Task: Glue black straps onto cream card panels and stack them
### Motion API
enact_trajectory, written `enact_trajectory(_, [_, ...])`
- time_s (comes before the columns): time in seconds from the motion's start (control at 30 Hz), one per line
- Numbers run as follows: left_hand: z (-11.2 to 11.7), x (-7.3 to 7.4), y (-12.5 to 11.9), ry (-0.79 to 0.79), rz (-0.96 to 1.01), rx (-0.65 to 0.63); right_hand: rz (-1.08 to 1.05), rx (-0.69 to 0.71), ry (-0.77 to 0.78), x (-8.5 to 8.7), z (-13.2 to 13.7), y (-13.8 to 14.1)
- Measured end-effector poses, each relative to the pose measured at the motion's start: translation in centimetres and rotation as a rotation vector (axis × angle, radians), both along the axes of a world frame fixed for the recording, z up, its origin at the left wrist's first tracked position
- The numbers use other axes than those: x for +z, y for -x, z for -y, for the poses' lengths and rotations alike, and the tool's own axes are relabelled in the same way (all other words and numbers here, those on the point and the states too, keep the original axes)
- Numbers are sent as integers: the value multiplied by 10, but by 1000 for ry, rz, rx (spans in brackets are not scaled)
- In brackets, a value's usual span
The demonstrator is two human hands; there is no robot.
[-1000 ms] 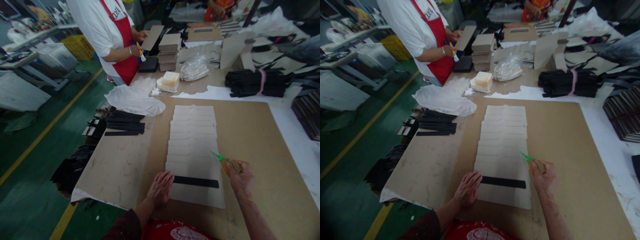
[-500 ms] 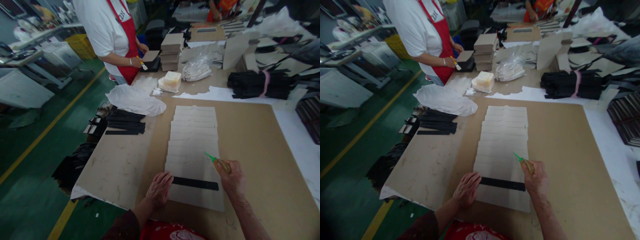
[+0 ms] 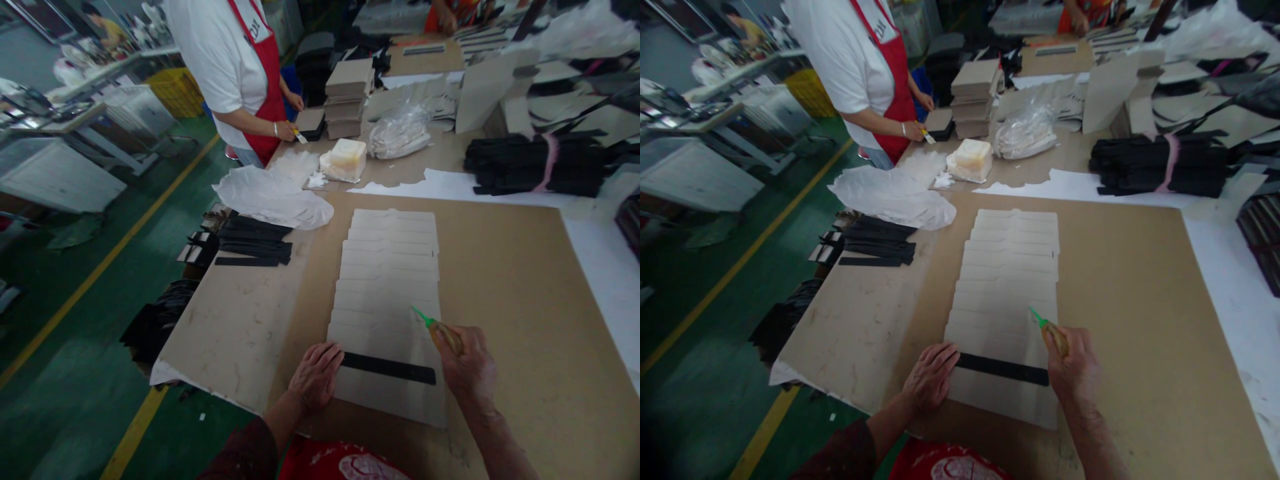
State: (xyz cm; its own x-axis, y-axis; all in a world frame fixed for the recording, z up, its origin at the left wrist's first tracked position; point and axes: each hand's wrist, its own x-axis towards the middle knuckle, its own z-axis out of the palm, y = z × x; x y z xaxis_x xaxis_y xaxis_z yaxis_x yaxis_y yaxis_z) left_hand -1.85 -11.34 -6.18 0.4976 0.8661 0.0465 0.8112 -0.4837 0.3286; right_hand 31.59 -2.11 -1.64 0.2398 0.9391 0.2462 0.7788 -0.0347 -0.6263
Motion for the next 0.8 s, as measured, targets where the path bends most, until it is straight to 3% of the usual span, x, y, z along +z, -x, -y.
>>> enact_trajectory(0.17, [2, -1, 0, 5, -9, 2, -65, 144, -9, -4, -3, 29])
enact_trajectory(0.4, [3, -5, 2, 9, -3, -12, -21, 86, -17, -7, -4, 31])
enact_trajectory(0.53, [4, -8, 4, 20, 13, -25, -38, 140, 10, -5, -3, 50])
enact_trajectory(0.63, [2, -7, 5, 28, 17, -40, -56, 188, 10, -3, -3, 60])
enact_trajectory(0.8, [-1, -2, 7, 65, 53, -48, -11, 142, 14, 1, -2, 60])
